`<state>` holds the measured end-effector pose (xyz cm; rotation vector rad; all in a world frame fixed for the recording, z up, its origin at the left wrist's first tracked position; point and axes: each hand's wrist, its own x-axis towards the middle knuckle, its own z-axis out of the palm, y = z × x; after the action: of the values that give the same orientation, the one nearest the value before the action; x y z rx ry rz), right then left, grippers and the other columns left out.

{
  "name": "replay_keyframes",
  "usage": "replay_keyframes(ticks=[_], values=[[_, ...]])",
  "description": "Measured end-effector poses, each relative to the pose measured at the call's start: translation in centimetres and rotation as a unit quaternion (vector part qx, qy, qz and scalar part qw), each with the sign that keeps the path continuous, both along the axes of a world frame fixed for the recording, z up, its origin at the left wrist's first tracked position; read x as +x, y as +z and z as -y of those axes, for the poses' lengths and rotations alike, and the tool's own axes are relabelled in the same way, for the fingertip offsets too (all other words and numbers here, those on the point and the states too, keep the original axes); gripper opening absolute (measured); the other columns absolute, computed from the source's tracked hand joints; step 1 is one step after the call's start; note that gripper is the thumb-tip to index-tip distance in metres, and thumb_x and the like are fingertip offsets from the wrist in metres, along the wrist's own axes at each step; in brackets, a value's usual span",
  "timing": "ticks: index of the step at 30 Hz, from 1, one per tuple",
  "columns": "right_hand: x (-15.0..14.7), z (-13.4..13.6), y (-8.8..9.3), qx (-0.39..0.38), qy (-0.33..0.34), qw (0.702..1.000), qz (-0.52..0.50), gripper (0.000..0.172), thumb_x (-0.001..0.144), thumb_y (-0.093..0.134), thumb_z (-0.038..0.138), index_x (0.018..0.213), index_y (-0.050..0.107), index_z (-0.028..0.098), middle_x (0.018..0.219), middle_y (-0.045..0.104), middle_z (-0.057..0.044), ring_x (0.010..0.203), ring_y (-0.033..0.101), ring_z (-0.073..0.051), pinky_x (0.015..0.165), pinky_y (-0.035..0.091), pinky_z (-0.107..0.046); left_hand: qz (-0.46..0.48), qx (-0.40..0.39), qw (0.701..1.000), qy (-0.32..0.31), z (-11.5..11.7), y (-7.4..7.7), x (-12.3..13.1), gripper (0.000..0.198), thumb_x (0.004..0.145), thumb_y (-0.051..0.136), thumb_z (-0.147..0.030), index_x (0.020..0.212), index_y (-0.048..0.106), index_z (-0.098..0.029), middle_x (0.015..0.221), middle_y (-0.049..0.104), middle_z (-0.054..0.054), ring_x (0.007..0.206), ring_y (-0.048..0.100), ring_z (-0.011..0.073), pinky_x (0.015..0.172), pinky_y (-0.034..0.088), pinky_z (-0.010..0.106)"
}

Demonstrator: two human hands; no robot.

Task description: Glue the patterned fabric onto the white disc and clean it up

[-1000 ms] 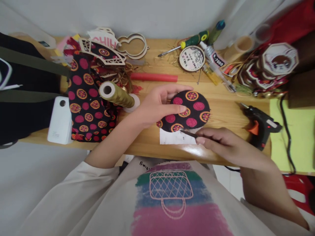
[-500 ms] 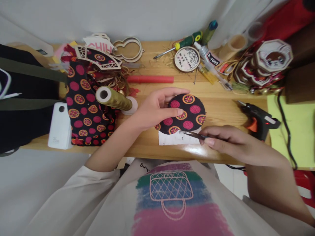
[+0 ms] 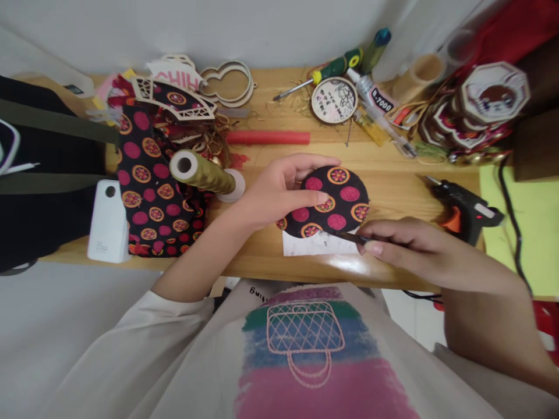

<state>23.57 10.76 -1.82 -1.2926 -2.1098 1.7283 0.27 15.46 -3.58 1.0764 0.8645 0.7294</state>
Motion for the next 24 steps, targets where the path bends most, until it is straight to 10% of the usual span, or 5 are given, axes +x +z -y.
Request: replay_keyframes(ticks=[18, 24], values=[[-0.13, -0.27, 0.15, -0.002, 0.023, 1.000, -0.006, 0.027, 0.088, 0.050, 0.041, 0.076, 0.060, 0.019, 0.066, 0.057, 0.001, 0.058, 0.050, -0.011, 0.053, 0.040, -0.021, 0.001, -0.007, 1.000, 0.006, -0.12, -0.57, -0.04, 0.038, 0.064, 0.073, -0.010, 0.100, 0.070, -0.019, 0.107, 0.070, 0.003, 0.102, 0.064, 0.0206, 0.087, 0.051, 0.030], [-0.02, 0.03, 0.14, -0.005, 0.002, 1.000, -0.008, 0.032, 0.086, 0.052, 0.047, 0.073, 0.063, 0.020, 0.061, 0.057, 0.001, 0.054, 0.051, -0.011, 0.050, 0.040, -0.021, 0.051, -0.125, 0.990, 0.038, -0.13, -0.47, -0.09, 0.037, 0.064, 0.070, -0.005, 0.099, 0.069, -0.018, 0.096, 0.072, 0.002, 0.087, 0.066, 0.0161, 0.077, 0.053, 0.025]])
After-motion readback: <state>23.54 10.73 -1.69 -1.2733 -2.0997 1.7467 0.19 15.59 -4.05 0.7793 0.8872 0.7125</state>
